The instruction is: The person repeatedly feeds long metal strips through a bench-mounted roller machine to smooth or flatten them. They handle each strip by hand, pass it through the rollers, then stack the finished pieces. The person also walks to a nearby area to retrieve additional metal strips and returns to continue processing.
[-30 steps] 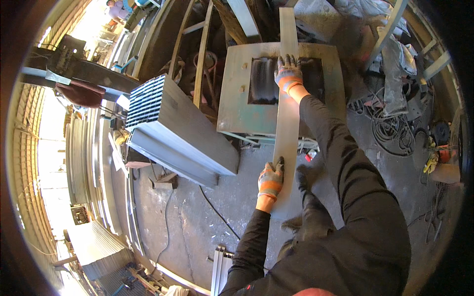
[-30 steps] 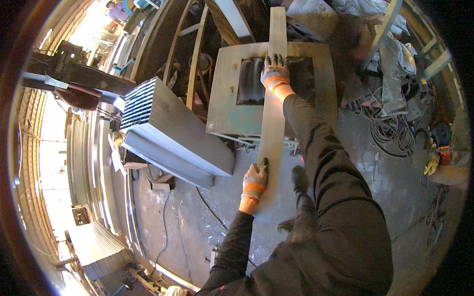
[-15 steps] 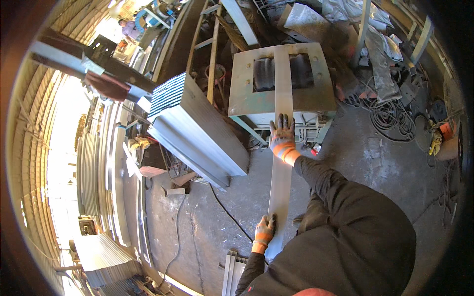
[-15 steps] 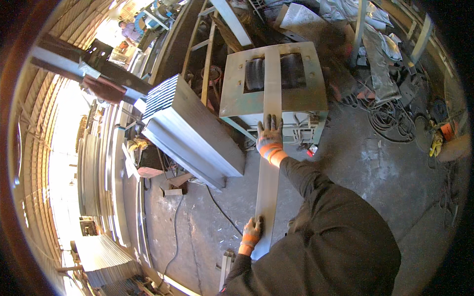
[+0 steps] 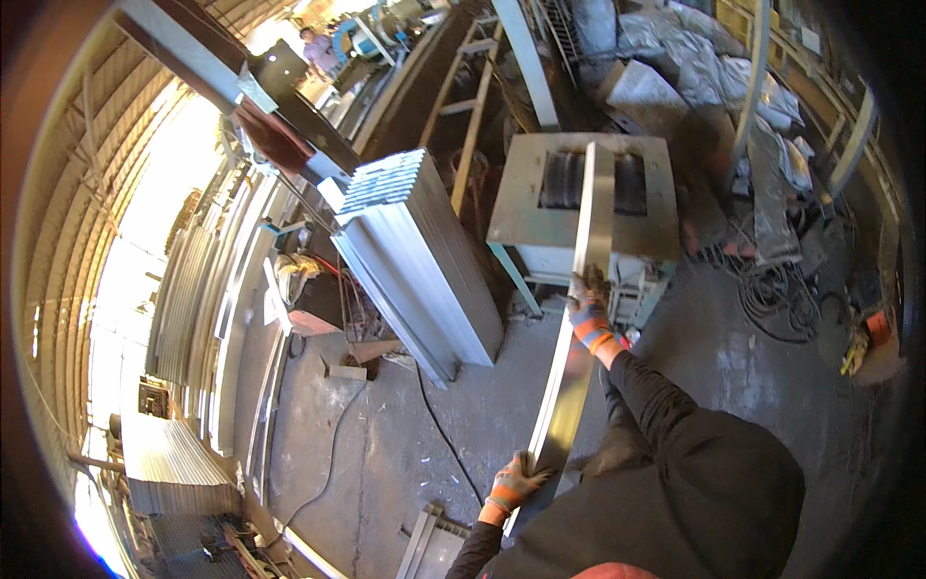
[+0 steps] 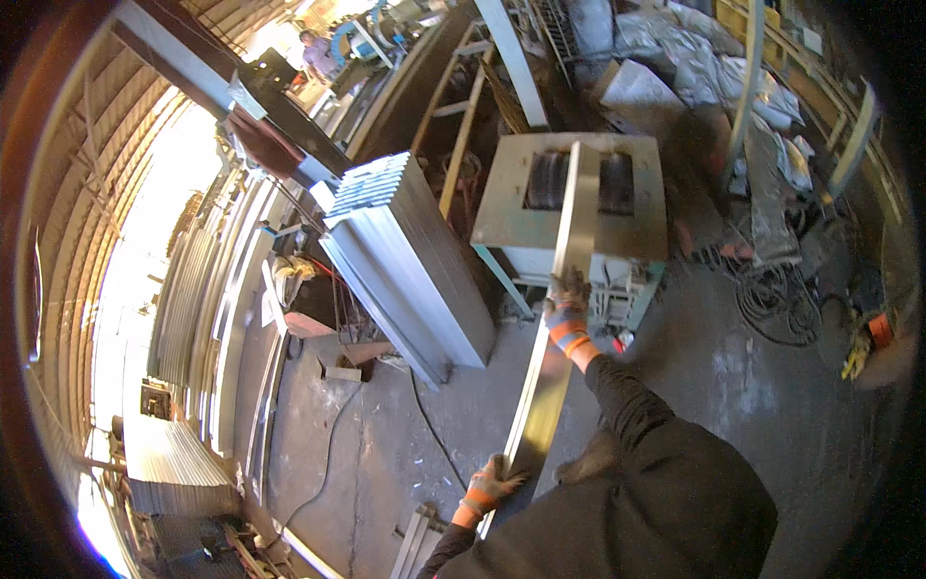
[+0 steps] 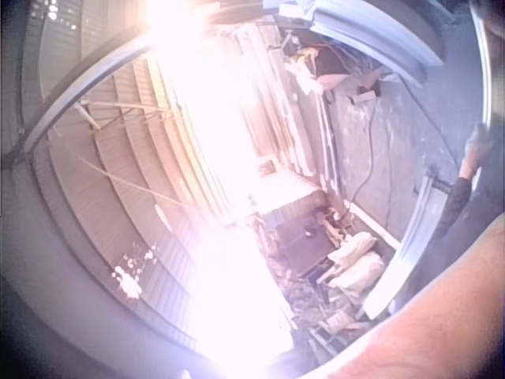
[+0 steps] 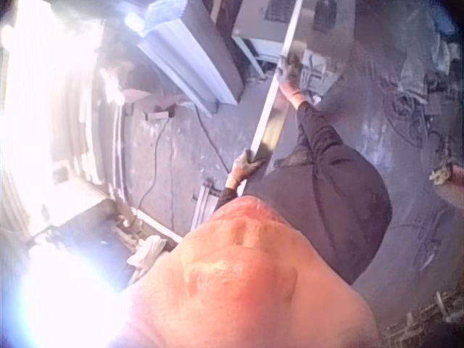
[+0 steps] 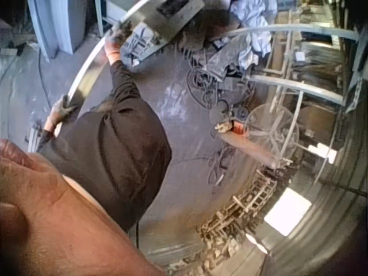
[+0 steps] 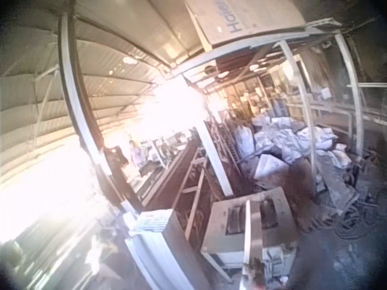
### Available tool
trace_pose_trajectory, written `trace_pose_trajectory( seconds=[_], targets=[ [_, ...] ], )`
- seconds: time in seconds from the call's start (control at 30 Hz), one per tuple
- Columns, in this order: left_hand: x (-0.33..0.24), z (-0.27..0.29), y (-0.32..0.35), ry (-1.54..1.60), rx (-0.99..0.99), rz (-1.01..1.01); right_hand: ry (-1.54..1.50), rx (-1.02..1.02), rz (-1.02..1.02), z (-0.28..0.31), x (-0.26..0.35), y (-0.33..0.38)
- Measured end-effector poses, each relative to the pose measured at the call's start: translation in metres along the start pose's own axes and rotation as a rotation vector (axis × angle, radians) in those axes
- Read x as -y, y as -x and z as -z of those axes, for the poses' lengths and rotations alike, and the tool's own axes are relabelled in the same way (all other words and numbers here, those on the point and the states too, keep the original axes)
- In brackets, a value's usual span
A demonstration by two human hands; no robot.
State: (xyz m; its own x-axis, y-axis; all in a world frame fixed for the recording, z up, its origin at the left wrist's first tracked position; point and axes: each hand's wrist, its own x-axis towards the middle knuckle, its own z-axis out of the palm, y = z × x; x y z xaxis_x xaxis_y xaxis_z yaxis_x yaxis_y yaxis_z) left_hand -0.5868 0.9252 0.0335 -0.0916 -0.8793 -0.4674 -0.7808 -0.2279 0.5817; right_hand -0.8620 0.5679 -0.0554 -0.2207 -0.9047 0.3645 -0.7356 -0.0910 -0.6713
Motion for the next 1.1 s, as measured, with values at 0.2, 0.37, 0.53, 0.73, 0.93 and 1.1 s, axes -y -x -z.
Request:
trace_pose_trajectory(
  seconds=[0.2, 0.37, 0.53, 0.73, 0.93, 1.1],
  targets=[
    [-0.120, 0.015, -0.148, -0.189, -0.224, -0.115, -0.023, 0.087, -0.134, -0.022, -0.066, -0.195],
    [-0.223, 0.029, -0.306, -0.319, -0.352, -0.222, 0.554, 0.112, -0.120, -0.044, -0.104, -0.370],
    [-0.280, 0.041, -0.405, -0.370, -0.341, -0.222, 0.488, 0.223, -0.292, -0.034, -0.138, -0.478],
    [-0.261, 0.034, -0.385, -0.298, -0.341, -0.248, 0.519, 0.159, -0.249, -0.036, -0.134, -0.436],
    [-0.188, 0.013, -0.252, -0.303, -0.361, -0.251, 0.364, 0.212, -0.230, -0.045, -0.099, -0.301],
    [-0.105, -0.012, -0.121, -0.295, -0.329, -0.188, 0.358, 0.099, -0.047, -0.016, -0.038, -0.146]
  ],
)
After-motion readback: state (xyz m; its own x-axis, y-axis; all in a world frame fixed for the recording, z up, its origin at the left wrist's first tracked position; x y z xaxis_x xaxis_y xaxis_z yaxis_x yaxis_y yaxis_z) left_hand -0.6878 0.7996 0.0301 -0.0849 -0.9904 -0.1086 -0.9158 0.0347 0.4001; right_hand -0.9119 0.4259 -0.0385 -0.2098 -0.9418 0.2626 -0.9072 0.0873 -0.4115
